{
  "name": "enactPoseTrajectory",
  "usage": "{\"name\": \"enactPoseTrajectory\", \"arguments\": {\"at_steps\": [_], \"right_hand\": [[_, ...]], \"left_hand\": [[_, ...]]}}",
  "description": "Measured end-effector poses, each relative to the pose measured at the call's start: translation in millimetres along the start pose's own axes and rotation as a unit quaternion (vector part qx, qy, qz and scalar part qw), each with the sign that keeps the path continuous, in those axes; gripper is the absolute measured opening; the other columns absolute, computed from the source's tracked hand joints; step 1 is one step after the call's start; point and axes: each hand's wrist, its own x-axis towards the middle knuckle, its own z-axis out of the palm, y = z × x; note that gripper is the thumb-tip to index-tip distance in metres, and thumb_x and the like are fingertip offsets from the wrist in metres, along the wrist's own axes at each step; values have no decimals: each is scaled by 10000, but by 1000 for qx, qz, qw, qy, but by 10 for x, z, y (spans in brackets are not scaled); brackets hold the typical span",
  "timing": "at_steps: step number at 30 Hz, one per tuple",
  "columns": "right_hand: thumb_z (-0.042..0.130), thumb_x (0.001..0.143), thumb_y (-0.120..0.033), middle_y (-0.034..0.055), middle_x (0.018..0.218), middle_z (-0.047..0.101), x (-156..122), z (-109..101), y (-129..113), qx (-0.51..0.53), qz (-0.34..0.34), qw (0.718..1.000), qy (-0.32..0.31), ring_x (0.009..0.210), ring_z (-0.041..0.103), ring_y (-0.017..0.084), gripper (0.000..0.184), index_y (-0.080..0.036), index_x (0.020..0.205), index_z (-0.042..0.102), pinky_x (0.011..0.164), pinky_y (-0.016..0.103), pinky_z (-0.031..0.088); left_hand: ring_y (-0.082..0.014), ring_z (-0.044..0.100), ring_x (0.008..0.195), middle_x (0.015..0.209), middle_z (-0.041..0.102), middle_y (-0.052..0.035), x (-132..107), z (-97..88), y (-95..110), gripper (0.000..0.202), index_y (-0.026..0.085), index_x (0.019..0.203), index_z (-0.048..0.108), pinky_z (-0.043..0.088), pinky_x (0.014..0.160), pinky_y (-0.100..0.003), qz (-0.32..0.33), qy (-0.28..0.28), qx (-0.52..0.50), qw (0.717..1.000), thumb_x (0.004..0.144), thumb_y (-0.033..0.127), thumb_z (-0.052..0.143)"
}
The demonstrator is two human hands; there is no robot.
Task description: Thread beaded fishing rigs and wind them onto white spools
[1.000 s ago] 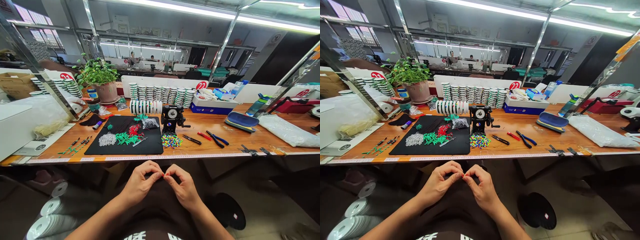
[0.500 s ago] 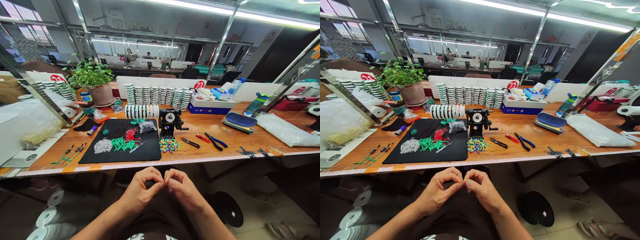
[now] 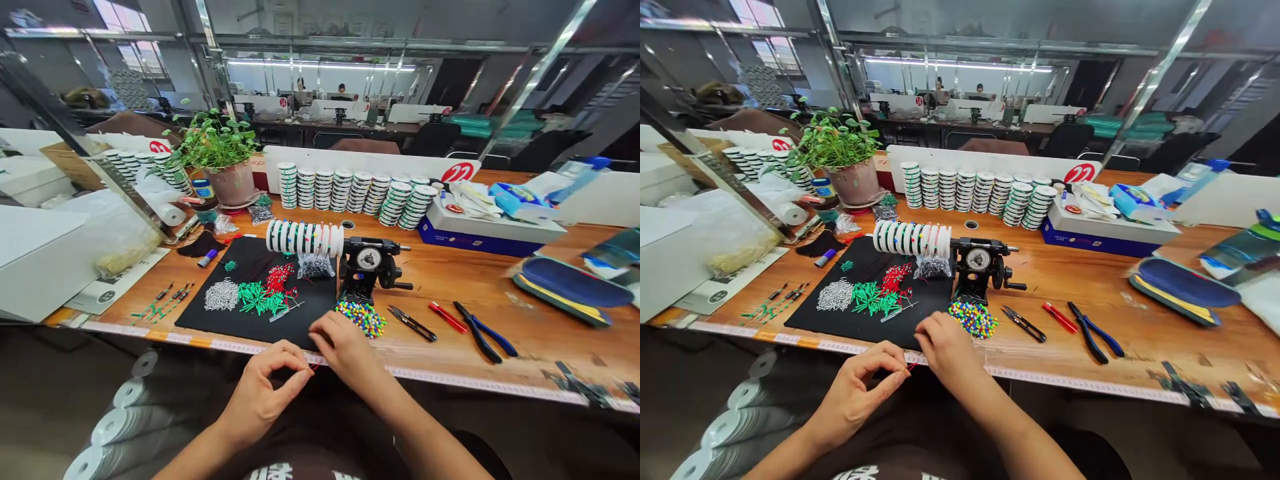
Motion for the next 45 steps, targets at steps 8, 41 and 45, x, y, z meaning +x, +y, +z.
{"name": "enactPoseTrajectory", "arguments": {"at_steps": [8,41,45], "right_hand": [[639,934,-174,122,912,739,972,138,-6,-140,85,970,-178,858,693,245,87,-132,917,714,731,300,491],[759,781,-568,21,656,661,355,274,-230,263,307,869,285,560,638,151,416,-180,785,608,550,251,536],[859,725,-485,17,667,676,281,-41,-496,404,302,834,224,588,631,122,352,-172,763,703,561,207,514]], "left_hand": [[-152,624,832,875,659,-32,-92,-165,-105,127,206,814,726,486,762,-235,-19,126,-31,991,897,270,655],[-136,650,805,849,670,-18,350,-943,-415,119,208,781,701,508,747,-228,120,76,-50,989,888,190,650],[-132,643,773,817,661,-11,338,-817,-237,145,199,743,672,505,734,-235,126,95,-27,987,884,180,646]]}}
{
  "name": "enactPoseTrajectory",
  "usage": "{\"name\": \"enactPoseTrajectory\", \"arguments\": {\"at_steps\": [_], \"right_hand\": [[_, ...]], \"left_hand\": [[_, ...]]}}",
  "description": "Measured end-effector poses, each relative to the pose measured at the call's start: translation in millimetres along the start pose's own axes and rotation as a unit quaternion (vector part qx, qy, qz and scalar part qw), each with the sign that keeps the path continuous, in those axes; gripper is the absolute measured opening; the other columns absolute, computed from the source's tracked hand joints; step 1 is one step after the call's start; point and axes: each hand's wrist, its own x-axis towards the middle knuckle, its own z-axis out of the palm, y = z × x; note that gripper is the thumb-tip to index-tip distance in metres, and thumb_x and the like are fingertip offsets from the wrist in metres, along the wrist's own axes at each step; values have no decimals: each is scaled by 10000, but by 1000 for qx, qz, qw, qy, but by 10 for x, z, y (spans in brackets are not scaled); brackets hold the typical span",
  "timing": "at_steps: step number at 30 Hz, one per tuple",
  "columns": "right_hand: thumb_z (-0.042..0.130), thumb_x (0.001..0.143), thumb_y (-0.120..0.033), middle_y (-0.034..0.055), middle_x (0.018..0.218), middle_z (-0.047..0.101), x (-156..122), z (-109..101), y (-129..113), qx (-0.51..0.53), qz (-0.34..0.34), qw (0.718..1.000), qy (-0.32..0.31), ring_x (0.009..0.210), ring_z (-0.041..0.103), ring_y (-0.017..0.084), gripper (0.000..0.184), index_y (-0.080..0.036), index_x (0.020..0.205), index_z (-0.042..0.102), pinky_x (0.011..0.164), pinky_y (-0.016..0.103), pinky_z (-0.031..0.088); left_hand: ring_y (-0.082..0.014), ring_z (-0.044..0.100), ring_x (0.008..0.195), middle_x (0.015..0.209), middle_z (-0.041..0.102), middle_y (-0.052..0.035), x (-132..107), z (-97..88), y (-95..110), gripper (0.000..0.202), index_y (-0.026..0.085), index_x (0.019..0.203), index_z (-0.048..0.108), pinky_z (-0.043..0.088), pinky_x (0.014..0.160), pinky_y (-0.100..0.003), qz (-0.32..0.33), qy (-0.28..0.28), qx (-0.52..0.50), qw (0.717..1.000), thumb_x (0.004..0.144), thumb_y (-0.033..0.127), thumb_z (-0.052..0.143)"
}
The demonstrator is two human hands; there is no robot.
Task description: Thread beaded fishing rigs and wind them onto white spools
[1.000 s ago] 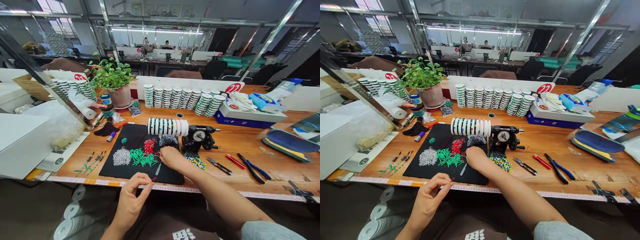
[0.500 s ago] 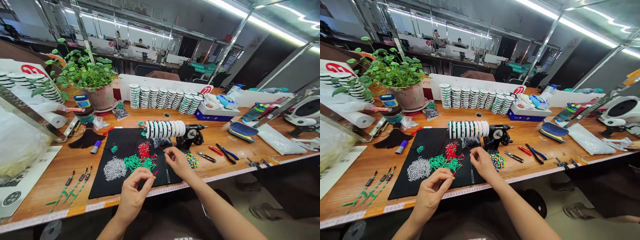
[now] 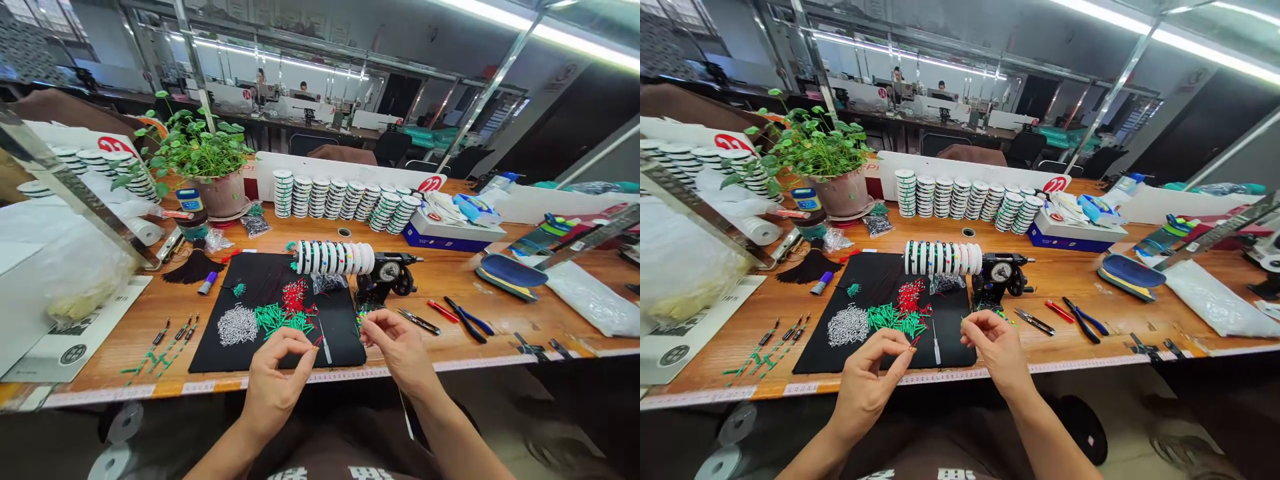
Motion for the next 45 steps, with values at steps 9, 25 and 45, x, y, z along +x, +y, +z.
{"name": "enactPoseTrajectory", "arguments": {"at_steps": [9,25,45], "right_hand": [[838,773,-427,41,712,716,90,-57,-503,90,-2,974,-206,568,619,123,243,-202,852,798,546,232,504],[604,964,-266,36,779,650,263,-171,-494,-178,-345,919,-67,729,604,181,175,-214,805,658,668,296,484],[584,988,-242,46,800,738,1494,-259,-703,-436,-421,792,-74,715,669,190,187,-195,840,688,648,267,420]], "left_hand": [[-126,643,775,814,667,-5,252,380,415,136,201,749,663,496,739,-236,61,43,64,995,883,180,649],[-144,647,781,845,668,-25,463,621,575,139,199,769,669,504,742,-260,101,8,123,987,903,199,632],[-235,618,872,876,694,-72,1354,968,442,112,190,804,690,501,797,-365,236,105,380,888,882,142,625]]}}
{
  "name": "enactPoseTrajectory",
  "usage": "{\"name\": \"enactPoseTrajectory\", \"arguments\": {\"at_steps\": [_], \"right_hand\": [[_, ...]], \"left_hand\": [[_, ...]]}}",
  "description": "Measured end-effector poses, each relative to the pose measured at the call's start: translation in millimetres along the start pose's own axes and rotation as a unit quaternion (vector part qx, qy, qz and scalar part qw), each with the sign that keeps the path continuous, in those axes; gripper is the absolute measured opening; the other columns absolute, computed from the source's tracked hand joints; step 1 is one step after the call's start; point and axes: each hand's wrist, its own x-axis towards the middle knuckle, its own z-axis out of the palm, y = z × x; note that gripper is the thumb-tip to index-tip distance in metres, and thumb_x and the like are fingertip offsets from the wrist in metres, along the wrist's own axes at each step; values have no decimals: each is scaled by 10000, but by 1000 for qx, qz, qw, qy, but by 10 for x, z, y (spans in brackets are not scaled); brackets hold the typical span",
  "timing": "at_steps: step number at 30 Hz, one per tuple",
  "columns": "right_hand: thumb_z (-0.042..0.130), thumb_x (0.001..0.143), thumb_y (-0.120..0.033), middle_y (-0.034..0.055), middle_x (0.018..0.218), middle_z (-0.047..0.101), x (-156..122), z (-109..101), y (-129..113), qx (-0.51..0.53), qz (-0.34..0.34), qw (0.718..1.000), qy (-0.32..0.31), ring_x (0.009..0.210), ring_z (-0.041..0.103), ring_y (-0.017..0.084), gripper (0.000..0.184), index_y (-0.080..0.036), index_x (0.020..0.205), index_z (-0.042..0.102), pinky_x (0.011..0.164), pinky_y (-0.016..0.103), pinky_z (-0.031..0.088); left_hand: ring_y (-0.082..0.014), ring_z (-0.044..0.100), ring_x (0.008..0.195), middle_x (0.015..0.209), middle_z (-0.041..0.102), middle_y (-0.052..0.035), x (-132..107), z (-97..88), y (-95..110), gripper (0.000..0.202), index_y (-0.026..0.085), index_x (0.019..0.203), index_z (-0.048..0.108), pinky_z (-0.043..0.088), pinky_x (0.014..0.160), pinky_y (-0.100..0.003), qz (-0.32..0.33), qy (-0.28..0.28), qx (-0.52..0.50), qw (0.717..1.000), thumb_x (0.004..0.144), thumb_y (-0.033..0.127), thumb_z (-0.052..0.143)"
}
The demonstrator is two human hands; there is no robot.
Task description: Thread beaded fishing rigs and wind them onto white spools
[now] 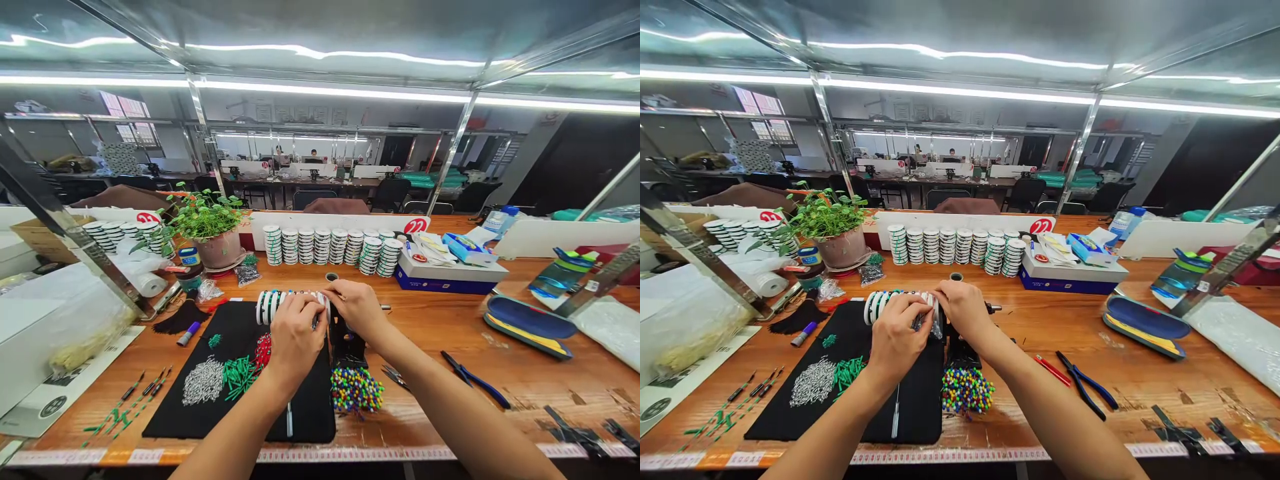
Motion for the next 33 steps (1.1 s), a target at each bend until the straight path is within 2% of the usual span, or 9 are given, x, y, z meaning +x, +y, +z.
{"name": "enactPoseTrajectory", "arguments": {"at_steps": [4,10,14,16,18,21,24,27,33], "right_hand": [[508,1024,-235,74,793,718,-12,16,-7,-40,-29,998,-32,722,668,203,251,-175,847,674,634,270,413],[473,1029,-216,86,862,725,0,-23,-8,-54,-60,995,-55,815,690,225,238,-172,924,682,707,297,496],[477,1029,-220,146,1224,673,-292,-302,62,-15,-73,992,103,1146,631,253,262,-161,1247,608,975,386,501],[509,1010,-188,112,1119,701,-564,-459,180,-23,-42,980,195,1057,659,239,217,-199,1187,634,958,383,508],[525,996,-180,78,944,705,-863,-553,363,-51,4,972,230,896,677,230,152,-218,1039,665,860,368,526],[506,1010,-250,86,915,694,-1245,-534,695,-87,45,984,146,860,668,252,171,-209,965,666,819,387,522],[447,1034,-310,102,988,708,-1475,-415,958,-95,36,995,22,931,668,274,250,-200,1040,672,838,410,535],[428,1034,-290,88,960,717,-1568,-332,1069,-91,18,993,-70,888,679,257,269,-208,1046,683,791,391,562],[490,989,-233,88,958,710,-1589,-324,1087,-92,15,988,-123,870,684,250,205,-202,1072,674,767,381,564]], "left_hand": [[-231,609,861,857,690,-61,-3,20,-8,120,199,793,685,508,815,-382,4,-11,-10,1000,871,126,631],[-238,620,951,956,673,-73,-92,-65,9,103,204,856,694,435,1051,-504,62,-32,-24,997,876,126,628],[-213,622,905,918,671,-72,-396,-337,-108,98,192,810,674,506,872,-370,31,-1,-57,998,889,158,628],[-211,624,829,834,682,-56,-559,-418,-226,155,198,763,666,504,787,-347,-52,-18,-61,997,907,215,613],[-230,653,844,852,721,-58,-669,-406,-333,182,211,808,710,515,802,-367,-151,-66,-101,981,920,309,604],[-260,699,966,995,772,-88,-714,-232,-373,262,213,965,768,535,905,-404,-299,-132,-286,901,884,433,650],[-249,716,996,1046,774,-115,-688,-8,-247,364,174,975,778,551,933,-378,-436,-92,-517,731,752,461,802],[-181,718,912,1063,764,-86,-686,134,-74,390,169,919,779,575,849,-288,-511,-21,-634,580,620,379,918],[-37,585,678,1079,711,-13,-728,203,72,339,189,904,735,469,528,-123,-545,61,-710,443,637,275,925]]}}
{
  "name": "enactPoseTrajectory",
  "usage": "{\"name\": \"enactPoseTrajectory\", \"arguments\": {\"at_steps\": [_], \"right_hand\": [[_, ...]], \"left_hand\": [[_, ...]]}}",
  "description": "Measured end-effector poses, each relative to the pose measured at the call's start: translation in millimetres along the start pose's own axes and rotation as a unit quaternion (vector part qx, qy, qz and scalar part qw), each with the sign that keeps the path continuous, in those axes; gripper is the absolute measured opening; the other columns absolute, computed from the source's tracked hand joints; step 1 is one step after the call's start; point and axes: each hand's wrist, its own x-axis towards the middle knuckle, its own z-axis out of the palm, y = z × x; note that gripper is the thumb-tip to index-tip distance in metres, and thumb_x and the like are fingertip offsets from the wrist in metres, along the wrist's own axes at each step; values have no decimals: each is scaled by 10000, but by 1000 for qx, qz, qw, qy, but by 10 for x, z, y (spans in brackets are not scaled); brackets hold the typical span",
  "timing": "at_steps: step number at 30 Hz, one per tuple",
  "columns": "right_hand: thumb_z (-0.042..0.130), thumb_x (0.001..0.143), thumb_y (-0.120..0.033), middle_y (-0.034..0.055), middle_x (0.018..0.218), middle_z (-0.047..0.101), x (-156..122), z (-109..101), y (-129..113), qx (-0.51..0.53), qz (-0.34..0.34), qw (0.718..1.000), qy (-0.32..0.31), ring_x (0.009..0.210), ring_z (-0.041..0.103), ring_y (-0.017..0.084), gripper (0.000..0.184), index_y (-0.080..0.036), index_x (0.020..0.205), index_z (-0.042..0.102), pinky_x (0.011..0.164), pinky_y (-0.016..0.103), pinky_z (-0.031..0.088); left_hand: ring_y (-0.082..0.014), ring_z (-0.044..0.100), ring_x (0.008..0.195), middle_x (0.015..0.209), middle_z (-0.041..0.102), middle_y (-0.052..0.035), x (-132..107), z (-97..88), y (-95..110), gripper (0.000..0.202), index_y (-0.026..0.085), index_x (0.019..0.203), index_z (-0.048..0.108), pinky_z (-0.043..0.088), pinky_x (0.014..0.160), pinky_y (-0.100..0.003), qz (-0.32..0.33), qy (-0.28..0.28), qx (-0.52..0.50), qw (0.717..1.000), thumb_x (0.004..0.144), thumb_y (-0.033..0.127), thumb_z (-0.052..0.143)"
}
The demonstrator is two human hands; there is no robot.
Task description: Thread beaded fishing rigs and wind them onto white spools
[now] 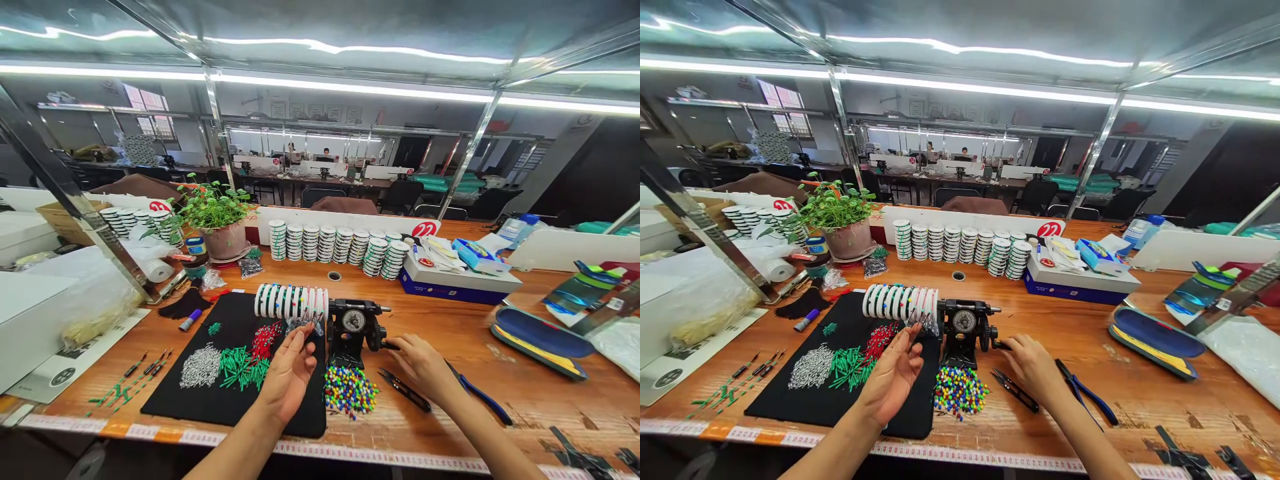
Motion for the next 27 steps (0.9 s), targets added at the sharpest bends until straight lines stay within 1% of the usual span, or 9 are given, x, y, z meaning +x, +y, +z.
{"name": "enactPoseTrajectory", "arguments": {"at_steps": [2,5,8,11,16,19,22,25,27], "right_hand": [[499,976,-206,84,940,703,2,10,19,-4,-2,1000,-9,859,680,248,188,-198,1065,665,761,373,554],[507,954,-161,79,935,696,16,58,51,-22,-3,999,-26,853,672,244,184,-200,1068,646,749,350,531],[511,921,-119,79,901,685,21,130,45,-77,10,997,-30,814,655,247,163,-198,997,630,724,339,492],[515,913,-116,69,815,663,-39,145,-17,-142,15,989,-40,745,627,245,126,-204,876,596,685,330,435],[480,984,-224,47,759,646,-148,-133,-113,-178,-39,983,-32,694,600,213,175,-210,830,563,661,314,341],[409,1018,-249,52,686,644,88,-385,-105,-228,-18,973,-34,674,607,220,299,-203,777,581,665,325,310],[318,1058,-286,116,746,702,570,-504,-61,-266,98,954,-102,768,671,250,416,-167,821,638,700,336,334],[286,1070,-278,181,900,745,983,-393,-22,-261,177,933,-174,864,710,265,434,-121,971,678,691,319,373],[379,1037,-214,173,949,756,1048,-242,-44,-245,182,928,-214,874,725,252,331,-128,999,696,661,290,393]], "left_hand": [[-13,488,580,1018,694,-12,-20,25,-3,354,176,890,703,341,417,-106,-18,-11,-39,999,636,277,927],[-2,334,487,821,621,23,-100,60,-27,363,150,833,643,232,378,-122,-47,-43,-79,995,650,290,922],[-18,237,450,584,375,87,-244,-12,-135,392,147,745,571,170,383,-137,-101,-78,-80,989,696,365,893],[-19,153,432,537,216,110,-389,-269,-323,471,147,698,528,130,383,-134,-164,-71,-50,983,679,449,889],[-7,66,394,489,198,105,-458,-801,-591,659,152,560,371,65,338,-133,-185,-96,-27,978,662,626,817],[0,64,382,482,219,102,-460,-883,-622,688,156,548,336,53,329,-135,-164,-96,-14,982,663,653,799],[-2,95,401,488,250,100,-496,-781,-565,655,152,563,377,76,340,-126,-166,-76,-13,983,656,622,824],[-5,117,419,494,259,102,-536,-665,-481,617,143,577,419,102,350,-123,-174,-42,-40,983,641,567,862],[-5,128,423,502,261,104,-548,-640,-431,597,139,585,433,112,354,-125,-176,-21,-66,982,635,526,884]]}}
